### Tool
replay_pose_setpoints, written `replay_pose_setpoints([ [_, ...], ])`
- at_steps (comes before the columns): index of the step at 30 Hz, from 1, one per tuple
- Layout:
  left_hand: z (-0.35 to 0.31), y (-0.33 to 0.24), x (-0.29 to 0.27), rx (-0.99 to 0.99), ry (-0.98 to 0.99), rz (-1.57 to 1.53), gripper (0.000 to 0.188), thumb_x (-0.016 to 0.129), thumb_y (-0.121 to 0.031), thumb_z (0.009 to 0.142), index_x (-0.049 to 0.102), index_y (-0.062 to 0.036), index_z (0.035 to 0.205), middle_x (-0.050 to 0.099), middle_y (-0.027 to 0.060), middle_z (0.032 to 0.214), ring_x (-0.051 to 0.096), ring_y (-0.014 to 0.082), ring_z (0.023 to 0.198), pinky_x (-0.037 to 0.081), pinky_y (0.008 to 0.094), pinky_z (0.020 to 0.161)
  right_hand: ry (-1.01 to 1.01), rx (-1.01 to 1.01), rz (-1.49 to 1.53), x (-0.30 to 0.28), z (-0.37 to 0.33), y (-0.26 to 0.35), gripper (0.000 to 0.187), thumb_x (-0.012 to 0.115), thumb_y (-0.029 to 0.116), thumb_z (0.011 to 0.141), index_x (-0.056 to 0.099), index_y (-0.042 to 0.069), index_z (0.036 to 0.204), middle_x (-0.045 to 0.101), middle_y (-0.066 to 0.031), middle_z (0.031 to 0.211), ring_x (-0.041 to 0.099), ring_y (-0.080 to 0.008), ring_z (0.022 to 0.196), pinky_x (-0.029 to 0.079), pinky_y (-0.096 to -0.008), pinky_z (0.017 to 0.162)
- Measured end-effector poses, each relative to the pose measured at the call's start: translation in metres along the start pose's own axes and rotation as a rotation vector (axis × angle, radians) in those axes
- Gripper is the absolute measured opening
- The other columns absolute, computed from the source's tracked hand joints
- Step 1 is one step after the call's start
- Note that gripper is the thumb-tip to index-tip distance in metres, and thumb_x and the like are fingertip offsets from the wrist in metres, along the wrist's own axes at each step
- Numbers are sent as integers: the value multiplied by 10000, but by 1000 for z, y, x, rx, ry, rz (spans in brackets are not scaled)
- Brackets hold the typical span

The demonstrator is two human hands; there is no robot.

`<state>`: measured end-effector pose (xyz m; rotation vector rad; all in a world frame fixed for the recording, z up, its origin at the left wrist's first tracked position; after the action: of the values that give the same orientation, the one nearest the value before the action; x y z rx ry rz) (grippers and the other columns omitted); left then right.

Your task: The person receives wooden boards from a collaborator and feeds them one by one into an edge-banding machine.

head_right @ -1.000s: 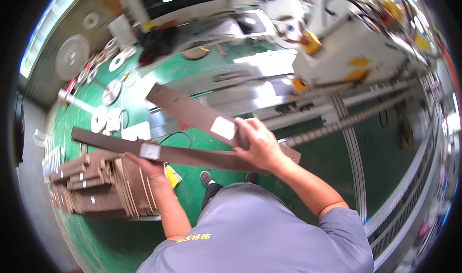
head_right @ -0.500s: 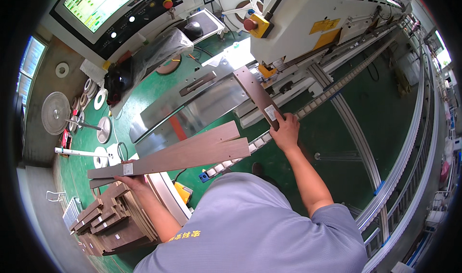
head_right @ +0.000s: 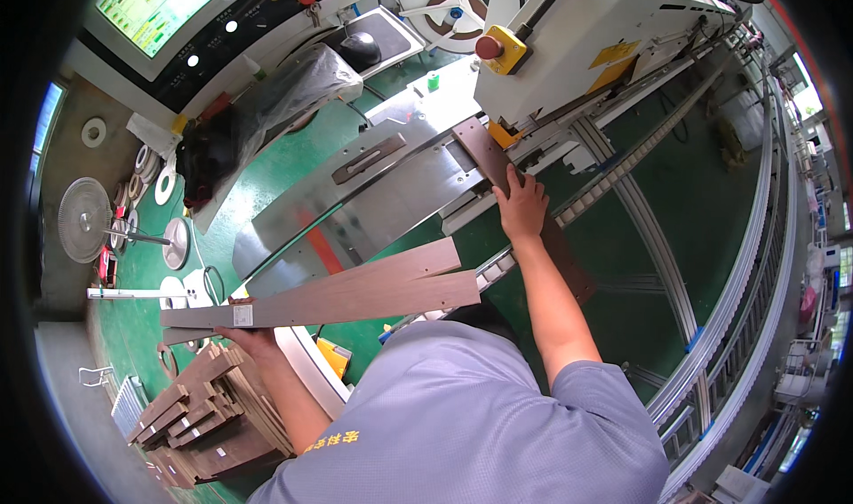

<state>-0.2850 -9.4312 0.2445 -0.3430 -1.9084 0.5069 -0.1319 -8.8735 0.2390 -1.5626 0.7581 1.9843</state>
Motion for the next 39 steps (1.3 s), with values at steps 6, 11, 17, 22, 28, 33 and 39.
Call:
replay_pose_setpoints([
  [6, -12, 32, 33, 22, -32, 58, 630, 618, -607, 855, 567, -20, 1077, 575, 57, 855, 571, 168, 752, 537, 308, 704, -7, -13, -49, 9, 38, -49, 558, 572, 451, 945, 456, 225, 1442, 508, -137, 1254, 493, -345, 1140, 422, -492, 935],
  [11, -36, 64, 63, 34, -74, 61, 610, 576, -630, 871, 567, -44, 1041, 570, 44, 817, 568, 161, 721, 530, 294, 676, 40, -7, -79, 13, 74, -89, 553, 537, 462, 966, 433, 231, 1457, 497, -155, 1299, 485, -369, 1177, 424, -522, 952],
  [17, -69, 111, 85, -4, -166, 307, 732, 355, -787, 878, 545, -101, 1048, 610, 63, 799, 613, 225, 734, 540, 394, 685, 133, -17, -110, 6, 118, -145, 523, 562, 413, 957, 481, 173, 1414, 503, -175, 1334, 499, -391, 1200, 418, -535, 983],
  [22, -95, 151, 92, -99, -57, 192, 760, 370, -799, 855, 501, -110, 1148, 605, 66, 816, 605, 246, 747, 540, 431, 730, 289, -415, 320, -92, 107, -75, 489, 661, 311, 897, 563, 67, 1310, 561, -196, 1288, 536, -367, 1181, 425, -465, 1016],
  [28, -107, 209, 96, -310, 72, -14, 795, 493, -794, 797, 514, -121, 1220, 597, 64, 935, 593, 220, 848, 525, 395, 814, 623, -855, 552, -118, -58, 89, 724, 780, 370, 762, 514, 5, 1327, 551, -216, 1313, 520, -367, 1236, 402, -425, 1059],
  [33, -89, 230, 67, -489, 98, 114, 875, 466, -825, 778, 534, -89, 1245, 657, 82, 1006, 639, 236, 953, 525, 375, 878, 443, -652, 656, -67, -92, 103, 538, 811, 249, 717, 609, 33, 1166, 684, -161, 1017, 674, -337, 903, 550, -406, 789],
  [39, -77, 209, 53, -557, 219, 750, 873, 302, -842, 842, 604, -93, 1174, 700, 92, 1066, 687, 234, 957, 553, 409, 874, 315, -593, 662, -48, -113, 109, 541, 817, 227, 698, 603, 22, 1151, 680, -171, 1017, 670, -341, 896, 547, -402, 778],
])
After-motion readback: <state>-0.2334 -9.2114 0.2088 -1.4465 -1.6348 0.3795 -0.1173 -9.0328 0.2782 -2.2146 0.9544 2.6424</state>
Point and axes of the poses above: each hand's wrist, its own z-axis towards the middle knuckle, its own x-axis out of the palm, y = z × x, the point moved 2 cm from there along z, towards the middle knuckle
